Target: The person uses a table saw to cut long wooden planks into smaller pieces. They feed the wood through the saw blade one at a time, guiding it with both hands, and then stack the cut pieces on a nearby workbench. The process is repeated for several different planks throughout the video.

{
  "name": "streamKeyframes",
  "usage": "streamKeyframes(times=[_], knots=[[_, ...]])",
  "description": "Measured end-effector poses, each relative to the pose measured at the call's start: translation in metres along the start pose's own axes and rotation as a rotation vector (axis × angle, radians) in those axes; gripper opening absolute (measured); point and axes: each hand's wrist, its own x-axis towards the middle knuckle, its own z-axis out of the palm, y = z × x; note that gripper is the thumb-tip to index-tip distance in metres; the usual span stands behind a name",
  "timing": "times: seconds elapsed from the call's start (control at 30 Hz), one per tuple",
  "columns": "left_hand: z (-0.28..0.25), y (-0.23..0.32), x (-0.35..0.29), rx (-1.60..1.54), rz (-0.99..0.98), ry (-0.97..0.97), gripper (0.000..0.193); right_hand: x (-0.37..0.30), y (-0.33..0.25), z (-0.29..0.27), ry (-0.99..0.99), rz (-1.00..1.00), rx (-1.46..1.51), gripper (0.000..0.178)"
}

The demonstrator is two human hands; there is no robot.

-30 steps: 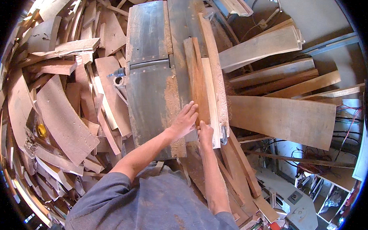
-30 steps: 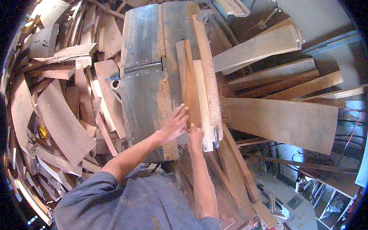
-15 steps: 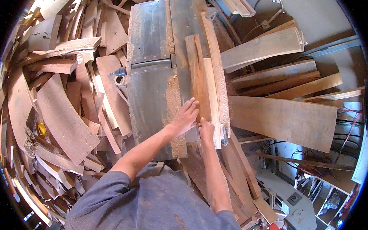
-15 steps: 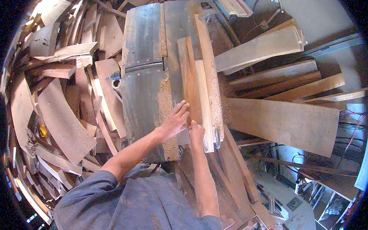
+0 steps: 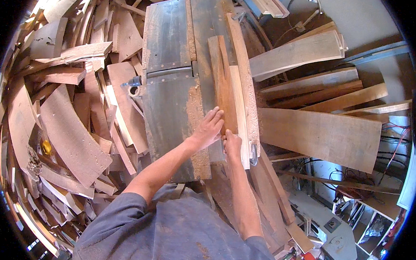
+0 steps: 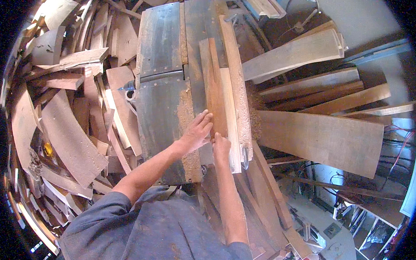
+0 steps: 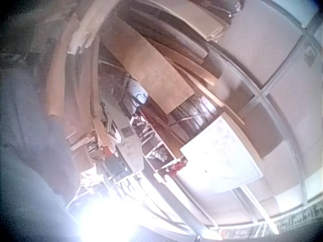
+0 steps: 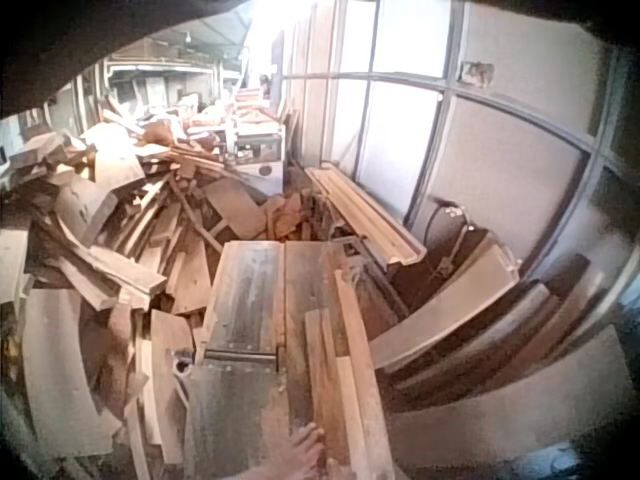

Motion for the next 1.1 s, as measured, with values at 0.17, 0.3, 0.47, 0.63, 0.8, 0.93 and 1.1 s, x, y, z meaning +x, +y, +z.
streamKeyframes(times=[0.17, 0.3, 0.47, 0.63, 0.8, 0.93, 1.1], knots=[[-0.002, -0.004, 0.002, -0.007, -0.014, -0.023, 0.062, 0.001, -0.006, 0.003, -0.014, 0.026, 0.073, 0.041], [0.0, -0.008, 0.003, 0.01, -0.009, -0.02, 0.063, 0.005, -0.007, 0.006, 0.002, -0.014, 0.019, 0.041], [0.0, -0.012, 0.006, 0.011, -0.017, -0.026, 0.062, 0.008, -0.01, 0.007, -0.008, 0.026, 0.005, 0.042], [-0.003, -0.016, 0.01, 0.021, -0.016, -0.051, 0.069, 0.01, -0.015, 0.01, -0.013, 0.008, -0.017, 0.041], [-0.003, -0.018, 0.012, 0.04, -0.006, -0.052, 0.069, 0.003, -0.031, 0.012, -0.005, 0.052, 0.011, 0.04], [-0.004, -0.02, 0.015, 0.053, -0.007, -0.059, 0.07, 0.012, -0.022, 0.012, -0.015, 0.034, 0.012, 0.04], [-0.005, -0.023, 0.019, 0.052, -0.01, -0.062, 0.068, 0.012, -0.029, 0.015, -0.005, 0.068, 0.027, 0.041]])
